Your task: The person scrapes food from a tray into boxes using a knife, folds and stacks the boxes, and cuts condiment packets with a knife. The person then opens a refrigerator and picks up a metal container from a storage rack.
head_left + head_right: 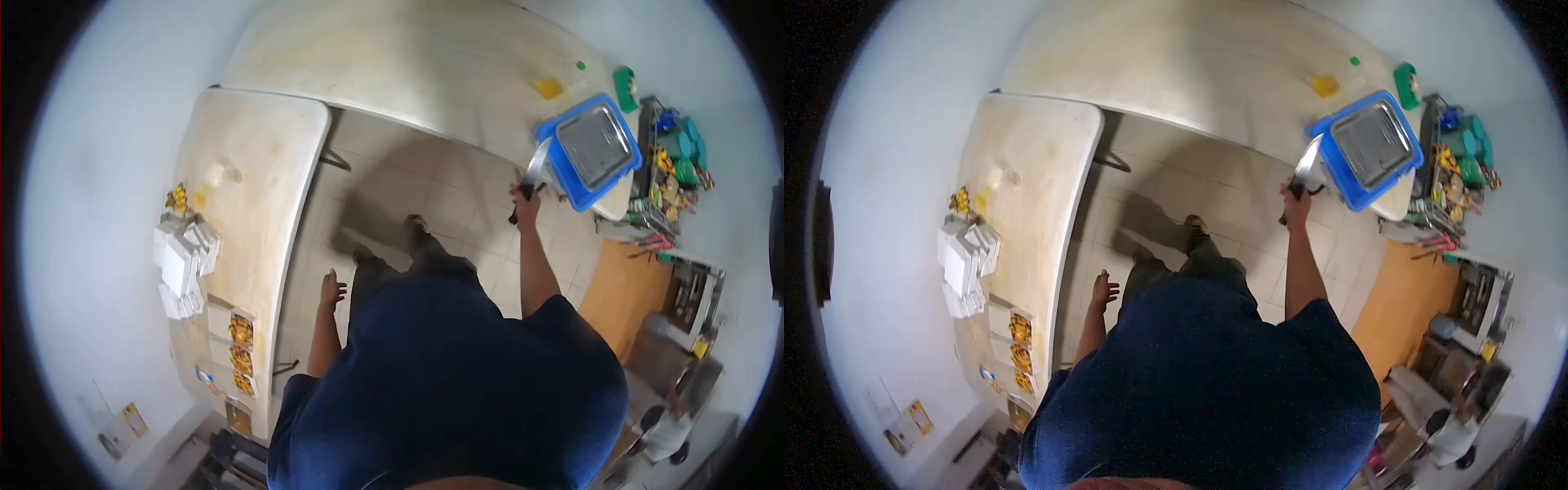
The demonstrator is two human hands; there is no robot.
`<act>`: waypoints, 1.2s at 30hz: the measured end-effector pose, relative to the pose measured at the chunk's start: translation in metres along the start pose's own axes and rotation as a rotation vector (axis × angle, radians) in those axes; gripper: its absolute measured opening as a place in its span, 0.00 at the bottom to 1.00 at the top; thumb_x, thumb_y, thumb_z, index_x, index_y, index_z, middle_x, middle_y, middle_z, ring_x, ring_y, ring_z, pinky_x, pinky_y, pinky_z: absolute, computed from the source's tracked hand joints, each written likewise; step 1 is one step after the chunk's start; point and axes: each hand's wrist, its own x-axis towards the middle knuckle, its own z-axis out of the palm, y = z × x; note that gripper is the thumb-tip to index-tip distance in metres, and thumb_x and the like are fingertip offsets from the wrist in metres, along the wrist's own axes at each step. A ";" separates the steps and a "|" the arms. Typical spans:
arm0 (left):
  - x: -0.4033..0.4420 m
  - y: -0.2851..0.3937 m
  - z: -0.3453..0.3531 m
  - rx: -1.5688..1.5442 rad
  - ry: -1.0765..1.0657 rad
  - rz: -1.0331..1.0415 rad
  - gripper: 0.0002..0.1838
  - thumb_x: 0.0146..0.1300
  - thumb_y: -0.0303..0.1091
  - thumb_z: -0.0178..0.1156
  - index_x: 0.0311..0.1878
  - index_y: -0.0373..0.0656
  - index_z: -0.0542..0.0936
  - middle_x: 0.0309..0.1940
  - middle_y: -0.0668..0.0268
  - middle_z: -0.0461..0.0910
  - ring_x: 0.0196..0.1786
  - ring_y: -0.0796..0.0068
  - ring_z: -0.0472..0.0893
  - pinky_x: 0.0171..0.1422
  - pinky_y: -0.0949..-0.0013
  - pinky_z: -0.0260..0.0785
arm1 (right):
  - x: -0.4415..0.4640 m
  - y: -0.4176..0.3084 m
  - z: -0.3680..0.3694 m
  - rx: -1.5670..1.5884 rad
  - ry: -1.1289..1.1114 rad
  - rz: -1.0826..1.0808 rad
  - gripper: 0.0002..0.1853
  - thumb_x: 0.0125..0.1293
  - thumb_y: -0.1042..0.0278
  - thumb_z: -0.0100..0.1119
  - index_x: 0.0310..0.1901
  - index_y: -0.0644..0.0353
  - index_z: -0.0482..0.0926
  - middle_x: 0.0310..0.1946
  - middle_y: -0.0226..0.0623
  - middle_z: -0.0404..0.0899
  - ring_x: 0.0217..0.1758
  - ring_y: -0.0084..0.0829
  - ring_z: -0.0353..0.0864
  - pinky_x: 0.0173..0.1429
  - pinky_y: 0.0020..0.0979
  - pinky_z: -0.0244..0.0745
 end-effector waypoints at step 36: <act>-0.172 -0.488 0.040 -1.333 0.518 -0.309 0.25 0.70 0.45 0.53 0.65 0.42 0.69 0.41 0.57 0.81 0.33 0.71 0.79 0.35 0.66 0.73 | -0.527 0.024 0.387 -0.715 -2.082 -0.392 0.18 0.63 0.55 0.68 0.42 0.63 0.79 0.30 0.45 0.82 0.35 0.36 0.81 0.43 0.38 0.74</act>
